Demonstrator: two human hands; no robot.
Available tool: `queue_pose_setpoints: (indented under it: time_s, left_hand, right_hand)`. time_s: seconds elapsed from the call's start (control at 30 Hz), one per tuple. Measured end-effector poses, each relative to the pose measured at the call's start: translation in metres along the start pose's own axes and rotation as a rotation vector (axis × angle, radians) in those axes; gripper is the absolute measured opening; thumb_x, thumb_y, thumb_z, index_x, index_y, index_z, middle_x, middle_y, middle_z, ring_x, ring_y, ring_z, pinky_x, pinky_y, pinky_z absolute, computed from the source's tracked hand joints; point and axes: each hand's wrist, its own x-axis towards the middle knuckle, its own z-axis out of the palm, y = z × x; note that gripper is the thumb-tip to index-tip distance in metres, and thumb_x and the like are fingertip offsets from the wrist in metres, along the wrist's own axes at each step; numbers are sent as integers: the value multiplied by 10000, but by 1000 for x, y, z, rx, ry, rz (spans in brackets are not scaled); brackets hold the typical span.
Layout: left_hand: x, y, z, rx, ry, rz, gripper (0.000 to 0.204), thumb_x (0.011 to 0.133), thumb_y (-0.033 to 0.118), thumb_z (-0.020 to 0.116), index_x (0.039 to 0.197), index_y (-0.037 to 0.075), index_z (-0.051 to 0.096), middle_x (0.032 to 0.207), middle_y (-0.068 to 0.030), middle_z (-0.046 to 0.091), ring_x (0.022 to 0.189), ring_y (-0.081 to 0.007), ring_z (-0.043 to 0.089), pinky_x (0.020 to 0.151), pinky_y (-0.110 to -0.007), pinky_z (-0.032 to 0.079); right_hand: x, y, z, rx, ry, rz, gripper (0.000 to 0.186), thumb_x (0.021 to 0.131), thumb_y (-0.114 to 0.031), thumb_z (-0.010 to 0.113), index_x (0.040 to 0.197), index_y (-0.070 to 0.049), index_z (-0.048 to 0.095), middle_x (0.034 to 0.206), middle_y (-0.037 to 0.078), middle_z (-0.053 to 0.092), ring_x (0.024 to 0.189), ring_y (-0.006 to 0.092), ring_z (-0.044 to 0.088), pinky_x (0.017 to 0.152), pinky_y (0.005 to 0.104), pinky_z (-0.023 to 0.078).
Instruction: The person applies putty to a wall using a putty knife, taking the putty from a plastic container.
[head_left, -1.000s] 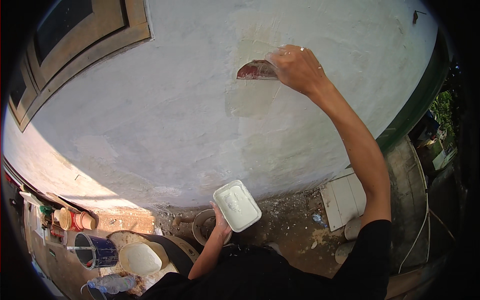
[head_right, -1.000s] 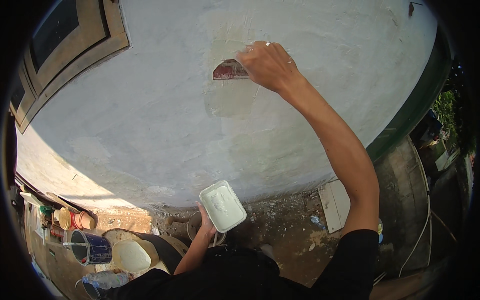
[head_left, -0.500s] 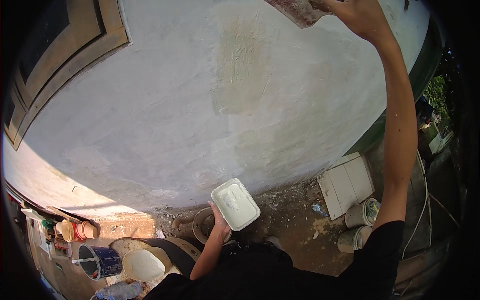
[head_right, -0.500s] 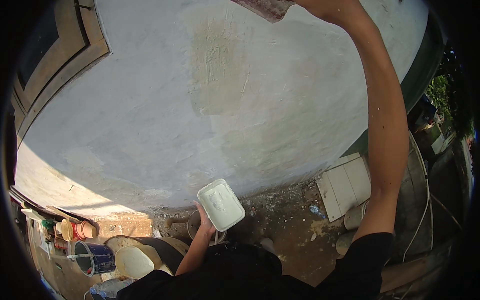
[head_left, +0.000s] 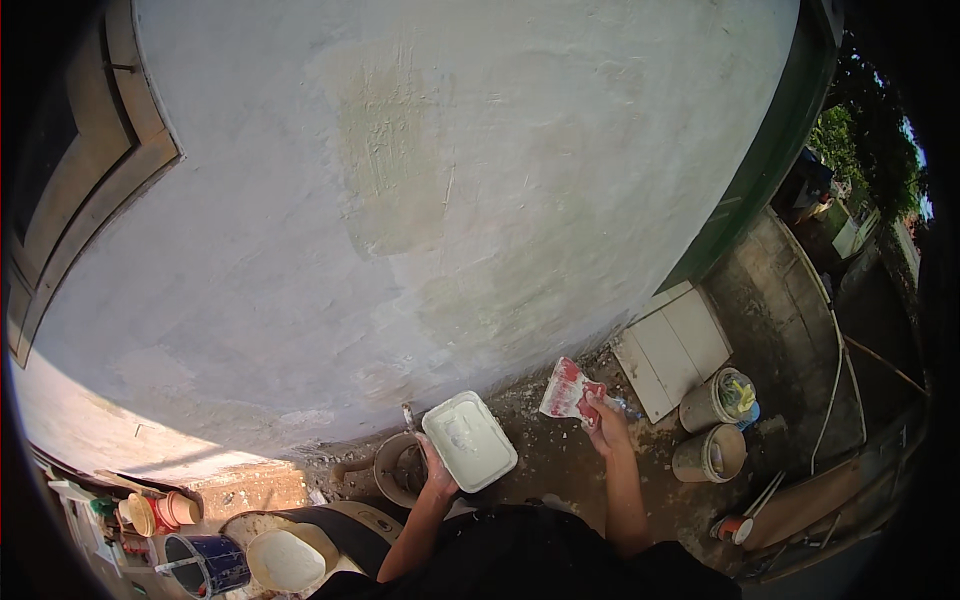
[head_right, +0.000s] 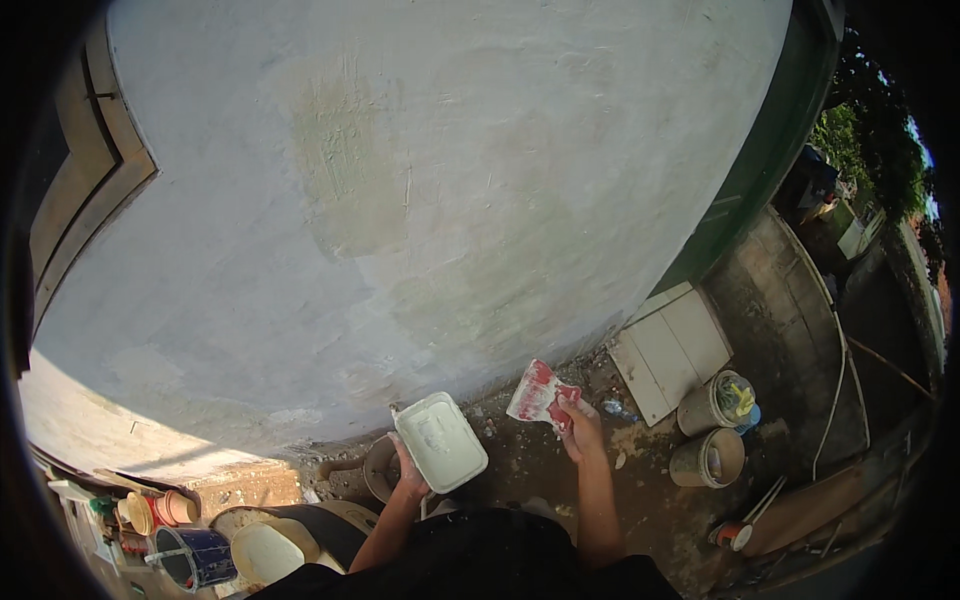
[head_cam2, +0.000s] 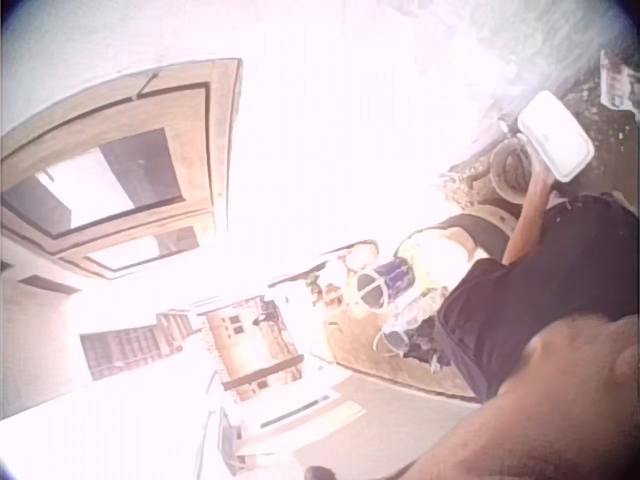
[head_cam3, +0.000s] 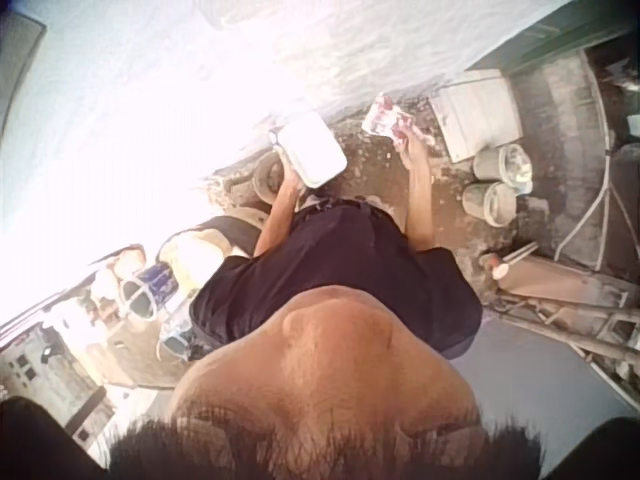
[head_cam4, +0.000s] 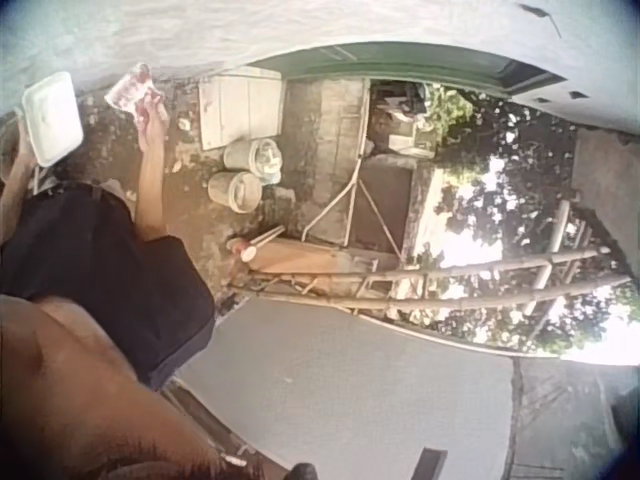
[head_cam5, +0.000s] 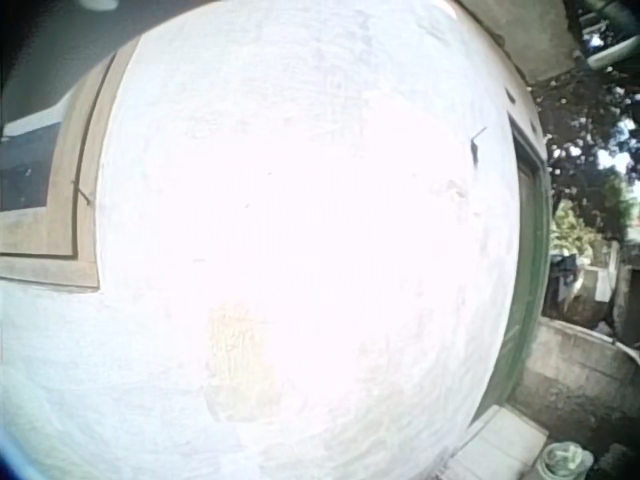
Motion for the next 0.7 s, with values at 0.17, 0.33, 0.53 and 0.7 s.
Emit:
queue_pose_setpoints:
  time_s: [0.17,0.33,0.53,0.7]
  left_hand:
    - [-4,-39,17,3,-12,-97,994,769,843,197,1467,143,302,1442,-114,417,1288,-317,451,1067,-515,374]
    - [-11,-100,41,38,-84,-151,1061,719,887,193,1479,152,276,1478,-131,363,1329,-355,391,1089,-558,323]
    - [-47,-199,65,58,-83,-137,1087,702,897,199,1487,147,254,1490,-134,341,1337,-358,379,1096,-564,305]
    - [-92,-266,93,132,-26,-147,1093,702,893,214,1490,137,240,1497,-135,327,1343,-359,368,1100,-556,302]
  right_hand:
    - [-52,28,-20,72,-5,102,248,879,-57,634,1118,0,597,976,62,664,836,157,663,666,278,553]
    - [-84,-7,-57,-149,-109,132,243,859,-48,661,1083,32,612,958,85,672,809,154,666,677,291,559]
    - [-129,-26,-140,-377,-150,81,233,845,-36,675,1057,53,639,925,85,680,782,132,656,684,267,547]
    - [-166,-27,-197,-444,-110,52,234,837,-21,661,1051,72,637,908,85,676,769,124,646,691,255,537]
